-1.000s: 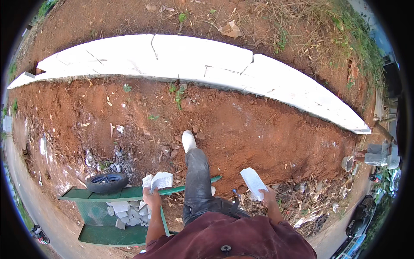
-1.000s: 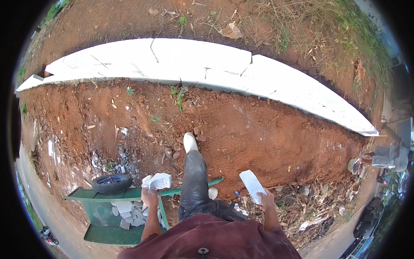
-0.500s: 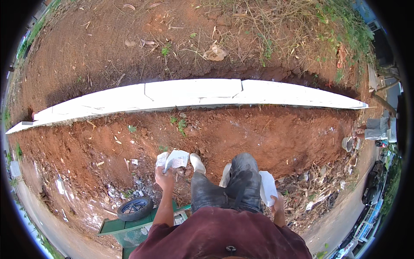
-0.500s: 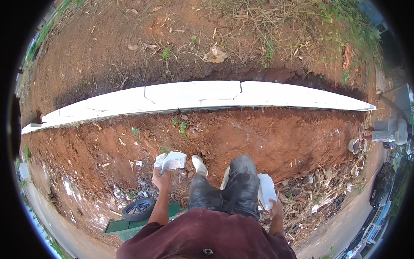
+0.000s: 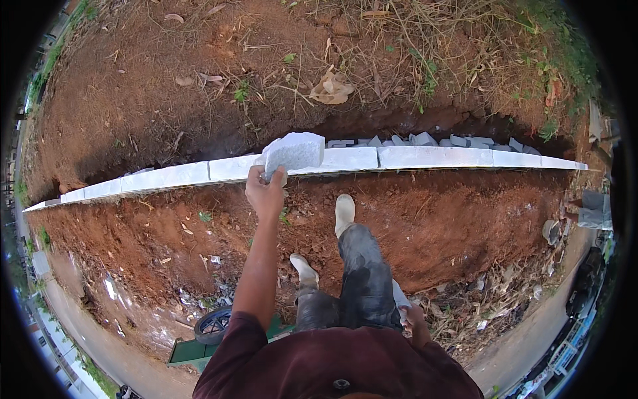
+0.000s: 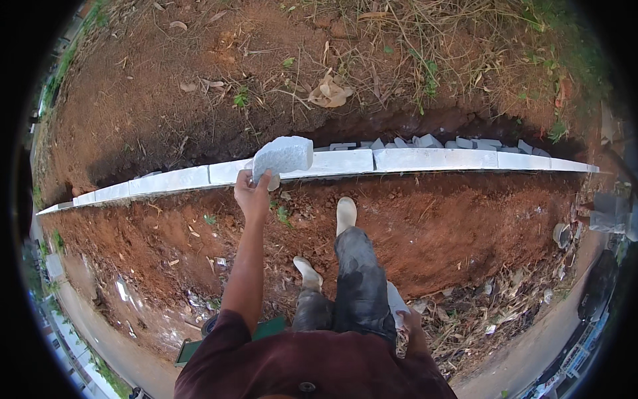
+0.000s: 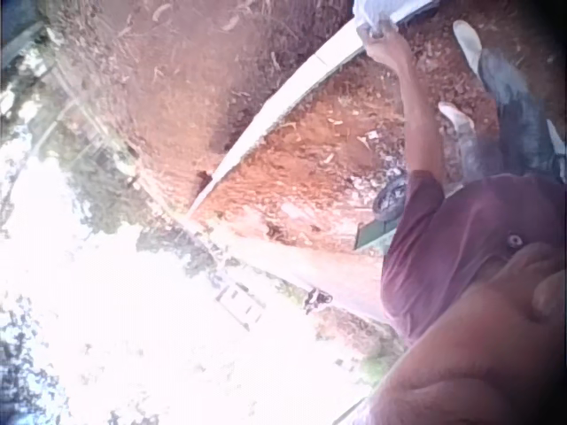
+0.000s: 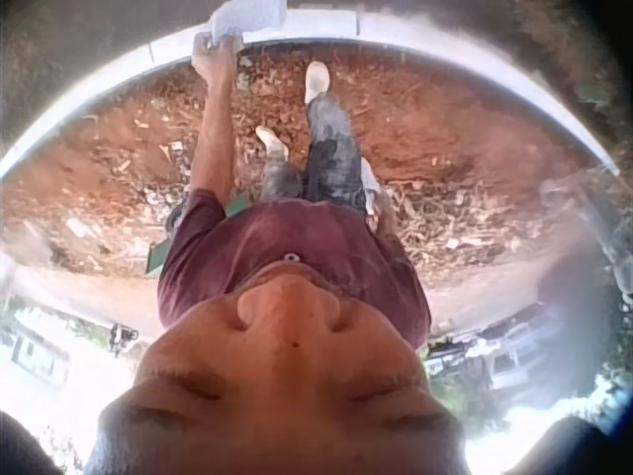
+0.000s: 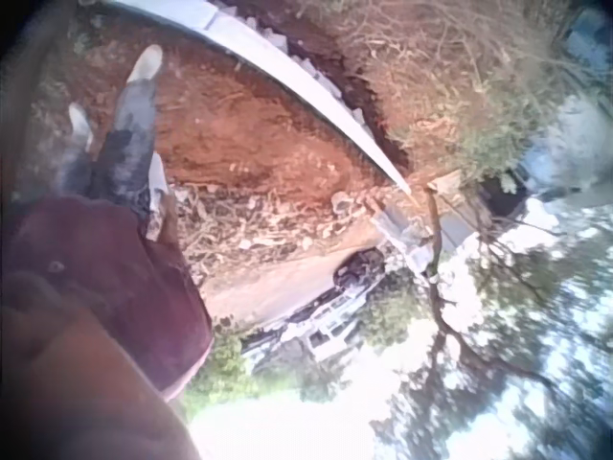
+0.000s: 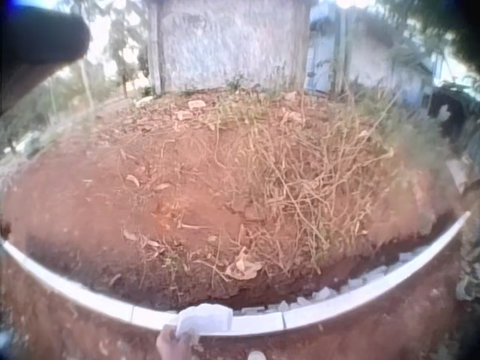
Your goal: The person picks up white stones from a green wheelbarrow and places them into a narrow trench alongside a white border. The person repeatedly walks back and forth between the wheelbarrow and the trench to continue placing the stones.
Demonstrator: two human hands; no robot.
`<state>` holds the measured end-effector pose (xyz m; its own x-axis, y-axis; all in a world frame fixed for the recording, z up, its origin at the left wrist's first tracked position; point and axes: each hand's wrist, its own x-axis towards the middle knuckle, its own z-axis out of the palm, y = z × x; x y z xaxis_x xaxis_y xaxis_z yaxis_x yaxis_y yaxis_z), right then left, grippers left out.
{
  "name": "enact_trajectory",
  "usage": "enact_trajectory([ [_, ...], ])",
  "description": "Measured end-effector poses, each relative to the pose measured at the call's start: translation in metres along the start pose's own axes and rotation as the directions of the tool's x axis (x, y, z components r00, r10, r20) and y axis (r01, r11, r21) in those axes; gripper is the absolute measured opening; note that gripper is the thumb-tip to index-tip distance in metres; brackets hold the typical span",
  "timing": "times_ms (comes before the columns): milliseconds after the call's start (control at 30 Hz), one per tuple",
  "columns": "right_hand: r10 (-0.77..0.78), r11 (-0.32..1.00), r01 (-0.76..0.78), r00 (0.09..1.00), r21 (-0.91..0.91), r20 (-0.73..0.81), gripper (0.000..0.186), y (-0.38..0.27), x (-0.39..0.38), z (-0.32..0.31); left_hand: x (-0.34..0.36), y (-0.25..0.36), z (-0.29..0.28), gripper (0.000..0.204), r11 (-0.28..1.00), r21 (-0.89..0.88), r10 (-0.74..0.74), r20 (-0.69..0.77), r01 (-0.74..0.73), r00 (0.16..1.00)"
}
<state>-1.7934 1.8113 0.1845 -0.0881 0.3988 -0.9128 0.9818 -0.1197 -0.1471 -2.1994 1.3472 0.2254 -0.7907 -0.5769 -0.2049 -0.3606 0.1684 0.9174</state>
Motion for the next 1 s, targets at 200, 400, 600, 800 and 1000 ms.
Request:
enact_trajectory([
  [200,-0.258,0.966,0.256,0.964,0.036,0.061,0.049,-0.058,0.042,-0.029,0.069,0.020,0.120,0.032,0.922,0.380,0.026,0.129,-0.074,0.991],
  [400,-0.455,0.871,0.453,0.890,-0.191,0.039,0.054,-0.223,-0.031,-0.047,0.074,-0.036,0.196,0.033,0.801,0.558,-0.009,0.372,-0.215,0.928],
  [600,-0.630,0.725,0.635,0.768,-0.269,0.113,0.055,-0.381,-0.108,-0.070,-0.004,-0.027,0.128,0.039,0.737,0.600,0.124,0.335,-0.312,0.934],
  [800,-0.758,0.504,0.787,0.601,-0.356,0.255,0.053,-0.528,-0.133,-0.061,-0.080,-0.054,0.031,0.047,0.618,0.779,-0.235,0.312,-0.107,0.921],
  [1000,-0.752,0.256,0.865,0.458,-0.431,0.473,0.053,-0.617,-0.025,0.037,-0.042,-0.060,0.038,0.074,0.577,0.817,-0.243,0.169,0.002,0.955],
])
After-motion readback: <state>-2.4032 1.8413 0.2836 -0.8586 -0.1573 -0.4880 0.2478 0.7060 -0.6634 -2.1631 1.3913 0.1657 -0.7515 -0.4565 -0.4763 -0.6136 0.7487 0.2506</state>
